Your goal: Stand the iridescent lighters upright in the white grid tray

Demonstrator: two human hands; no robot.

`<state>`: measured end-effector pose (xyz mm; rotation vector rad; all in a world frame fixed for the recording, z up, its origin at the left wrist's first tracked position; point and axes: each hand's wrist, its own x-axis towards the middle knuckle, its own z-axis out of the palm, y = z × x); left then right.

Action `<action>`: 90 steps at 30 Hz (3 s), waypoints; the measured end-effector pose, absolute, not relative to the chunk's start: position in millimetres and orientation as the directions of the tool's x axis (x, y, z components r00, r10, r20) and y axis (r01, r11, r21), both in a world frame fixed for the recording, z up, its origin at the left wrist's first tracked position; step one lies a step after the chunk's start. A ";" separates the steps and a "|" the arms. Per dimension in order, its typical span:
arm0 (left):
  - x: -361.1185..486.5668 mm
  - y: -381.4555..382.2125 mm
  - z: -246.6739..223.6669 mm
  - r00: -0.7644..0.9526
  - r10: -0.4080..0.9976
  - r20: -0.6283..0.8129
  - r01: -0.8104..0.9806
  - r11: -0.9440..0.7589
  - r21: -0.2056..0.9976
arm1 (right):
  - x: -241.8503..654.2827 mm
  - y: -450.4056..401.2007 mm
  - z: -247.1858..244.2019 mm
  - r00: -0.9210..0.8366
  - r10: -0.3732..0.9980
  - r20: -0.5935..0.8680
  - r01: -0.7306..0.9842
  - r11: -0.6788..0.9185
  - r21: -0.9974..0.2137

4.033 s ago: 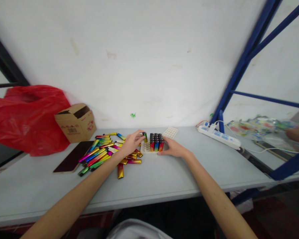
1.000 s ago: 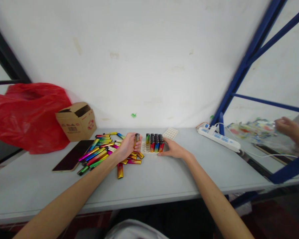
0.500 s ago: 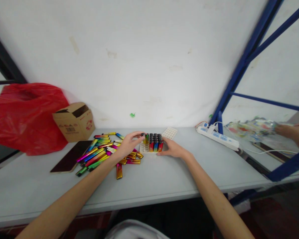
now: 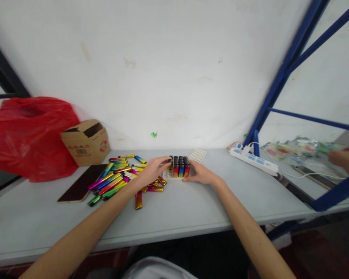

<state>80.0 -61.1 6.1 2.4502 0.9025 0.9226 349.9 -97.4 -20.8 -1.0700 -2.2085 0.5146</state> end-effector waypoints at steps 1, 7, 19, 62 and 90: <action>79.3 -60.3 6.7 0.592 0.674 0.442 0.434 -0.729 0.529 | 349.7 -97.4 -20.6 -0.477 0.799 0.365 0.556 0.596 -0.579; 77.5 -59.7 7.8 0.590 0.684 0.429 0.413 -0.712 0.569 | 350.4 -96.5 -21.5 -0.478 0.801 0.360 0.563 0.594 -0.574; 87.5 -65.4 1.8 0.490 0.718 0.495 0.435 -0.693 0.574 | 348.9 -99.9 -17.3 -0.474 0.809 0.349 0.568 0.583 -0.581; 26.6 -56.8 28.7 0.770 0.637 0.028 0.569 -0.707 0.420 | 350.0 -99.8 -18.5 -0.471 0.812 0.344 0.577 0.579 -0.577; 23.0 -56.8 39.2 0.723 0.681 0.113 0.395 -0.543 0.741 | 351.0 -98.5 -21.0 -0.466 0.817 0.339 0.584 0.572 -0.576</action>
